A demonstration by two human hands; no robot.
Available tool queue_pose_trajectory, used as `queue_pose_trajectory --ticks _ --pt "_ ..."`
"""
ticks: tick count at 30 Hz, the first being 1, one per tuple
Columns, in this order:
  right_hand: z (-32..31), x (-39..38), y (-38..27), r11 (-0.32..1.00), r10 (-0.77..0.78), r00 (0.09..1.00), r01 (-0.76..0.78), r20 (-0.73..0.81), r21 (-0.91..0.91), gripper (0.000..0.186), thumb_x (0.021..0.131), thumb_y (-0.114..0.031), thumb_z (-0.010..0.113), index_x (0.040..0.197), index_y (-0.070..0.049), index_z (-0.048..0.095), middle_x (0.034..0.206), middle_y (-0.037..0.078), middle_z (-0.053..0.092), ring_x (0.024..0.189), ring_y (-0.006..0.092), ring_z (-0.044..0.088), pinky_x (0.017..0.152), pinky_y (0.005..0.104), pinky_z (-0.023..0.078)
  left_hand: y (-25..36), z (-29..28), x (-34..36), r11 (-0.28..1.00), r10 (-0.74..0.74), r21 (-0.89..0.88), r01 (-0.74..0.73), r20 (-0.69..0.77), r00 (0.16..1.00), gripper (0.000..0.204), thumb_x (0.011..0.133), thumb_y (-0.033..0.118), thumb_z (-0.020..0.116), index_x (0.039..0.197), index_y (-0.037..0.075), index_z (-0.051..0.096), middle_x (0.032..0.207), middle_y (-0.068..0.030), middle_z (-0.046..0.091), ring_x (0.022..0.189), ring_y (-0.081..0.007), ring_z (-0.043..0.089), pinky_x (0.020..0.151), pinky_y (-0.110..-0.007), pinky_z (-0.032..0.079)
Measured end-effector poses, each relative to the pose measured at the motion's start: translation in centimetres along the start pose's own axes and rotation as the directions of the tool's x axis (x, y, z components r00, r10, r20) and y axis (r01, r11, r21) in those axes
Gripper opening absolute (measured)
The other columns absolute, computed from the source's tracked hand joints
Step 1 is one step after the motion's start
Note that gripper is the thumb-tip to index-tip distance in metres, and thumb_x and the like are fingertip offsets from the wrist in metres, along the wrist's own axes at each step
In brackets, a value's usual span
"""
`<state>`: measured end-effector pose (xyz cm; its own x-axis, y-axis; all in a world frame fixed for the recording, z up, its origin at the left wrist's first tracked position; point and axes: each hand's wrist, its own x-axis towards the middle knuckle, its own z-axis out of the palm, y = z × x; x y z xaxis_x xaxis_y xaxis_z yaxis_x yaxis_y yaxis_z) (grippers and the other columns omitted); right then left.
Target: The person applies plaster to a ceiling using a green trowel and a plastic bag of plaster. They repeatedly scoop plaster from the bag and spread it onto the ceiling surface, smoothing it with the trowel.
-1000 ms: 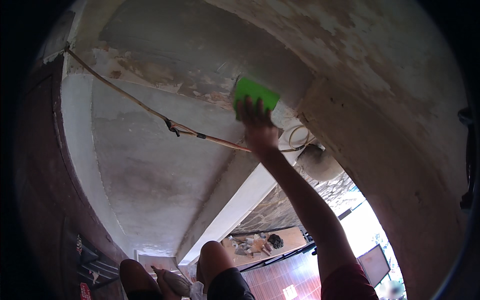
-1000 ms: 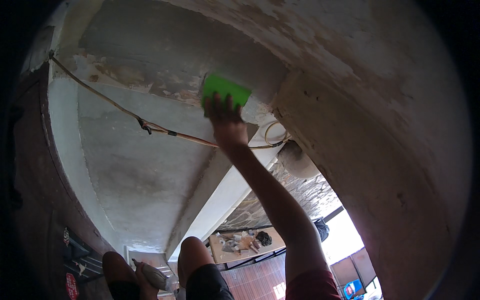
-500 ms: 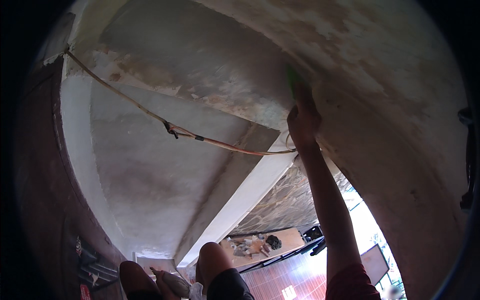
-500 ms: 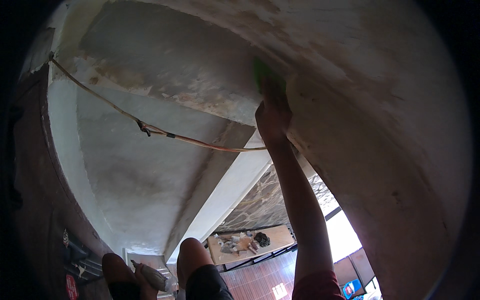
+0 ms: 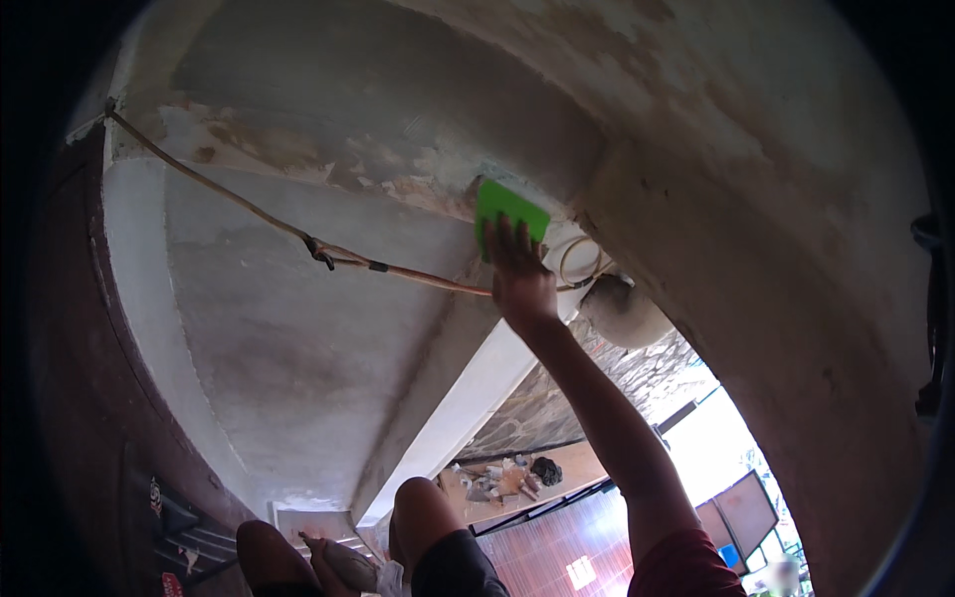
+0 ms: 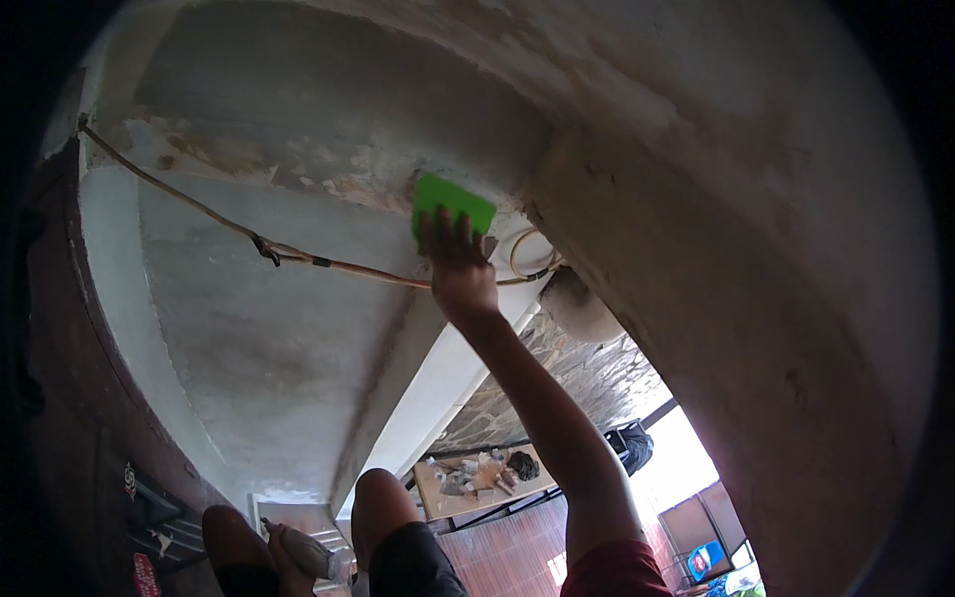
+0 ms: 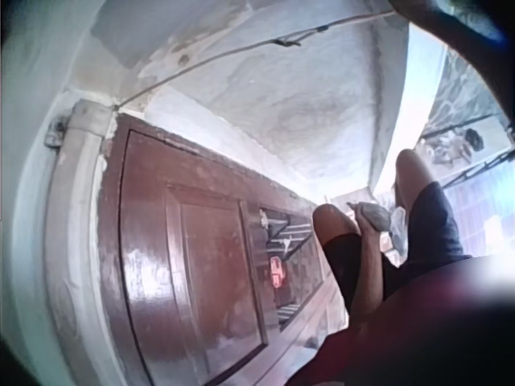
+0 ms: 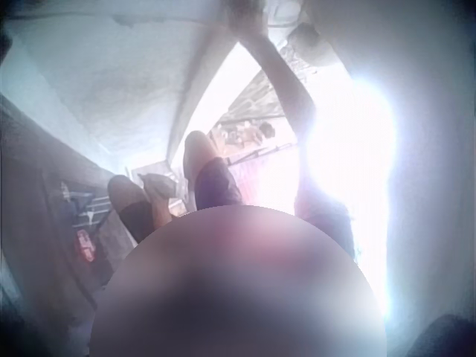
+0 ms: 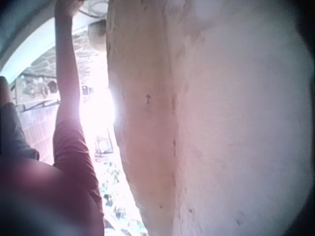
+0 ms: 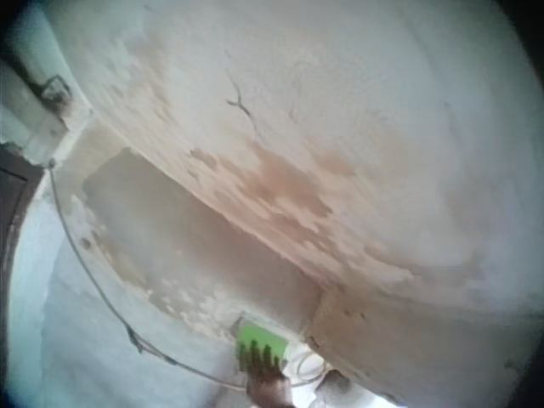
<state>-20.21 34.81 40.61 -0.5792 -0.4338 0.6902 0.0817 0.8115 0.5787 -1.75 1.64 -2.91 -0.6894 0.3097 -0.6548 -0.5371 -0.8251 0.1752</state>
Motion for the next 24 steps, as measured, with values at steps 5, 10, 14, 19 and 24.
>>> queue_pose_trajectory --ticks 5,10,14,19,24 --pt "-3.8 -2.3 -1.9 0.953 0.125 0.992 -0.129 0.032 0.274 0.066 0.076 0.005 0.052 0.141 -0.006 0.045 0.139 0.015 0.052 0.118 0.0294 0.059 0.092 0.0377 0.055 0.2 0.9 -0.6 0.989 0.115 0.081 -0.121 0.069 0.991 0.031 0.083 0.045 0.057 0.096 0.016 0.057 0.09 -0.0036 0.059 0.082 -0.0222 0.06 0.073 -0.037 0.051" --pt "-4.3 0.8 1.4 0.939 0.285 0.911 -0.203 -0.299 0.278 0.067 0.076 0.011 0.049 0.14 -0.006 0.047 0.135 0.018 0.055 0.105 0.0333 0.066 0.085 0.0371 0.058 0.5 -0.2 0.3 0.992 0.064 0.113 -0.062 -0.021 0.998 0.03 0.084 0.043 0.056 0.095 0.016 0.056 0.088 -0.0047 0.059 0.079 -0.0232 0.06 0.07 -0.039 0.052" --pt "-0.7 3.7 1.9 0.994 0.109 0.951 -0.113 -0.29 0.002 0.066 0.077 0.006 0.055 0.14 -0.011 0.047 0.139 0.016 0.052 0.12 0.0336 0.057 0.086 0.0398 0.058 0.4 -0.8 1.1 0.989 0.089 0.12 -0.088 -0.004 0.996 0.029 0.084 0.043 0.055 0.093 0.015 0.054 0.084 -0.0053 0.056 0.077 -0.0238 0.059 0.068 -0.04 0.052" --pt "1.7 0.8 -4.0 0.999 0.038 0.991 -0.035 -0.126 0.023 0.06 0.079 0.0 0.058 0.137 -0.011 0.05 0.14 0.016 0.051 0.123 0.0386 0.054 0.097 0.0467 0.051 -0.4 -1.2 1.5 0.989 0.075 0.133 -0.068 -0.042 0.996 0.033 0.081 0.047 0.057 0.094 0.017 0.053 0.085 -0.0034 0.054 0.077 -0.0226 0.057 0.067 -0.039 0.051" --pt "-1.0 -1.6 -4.5 0.984 0.061 0.994 -0.045 -0.088 0.172 0.058 0.079 0.003 0.055 0.136 -0.01 0.053 0.139 0.012 0.053 0.124 0.0354 0.055 0.099 0.0492 0.049 -0.4 -1.3 1.5 0.995 0.051 0.086 -0.045 -0.061 0.997 0.035 0.081 0.046 0.058 0.098 0.016 0.053 0.088 -0.0039 0.054 0.08 -0.0223 0.057 0.069 -0.038 0.051"
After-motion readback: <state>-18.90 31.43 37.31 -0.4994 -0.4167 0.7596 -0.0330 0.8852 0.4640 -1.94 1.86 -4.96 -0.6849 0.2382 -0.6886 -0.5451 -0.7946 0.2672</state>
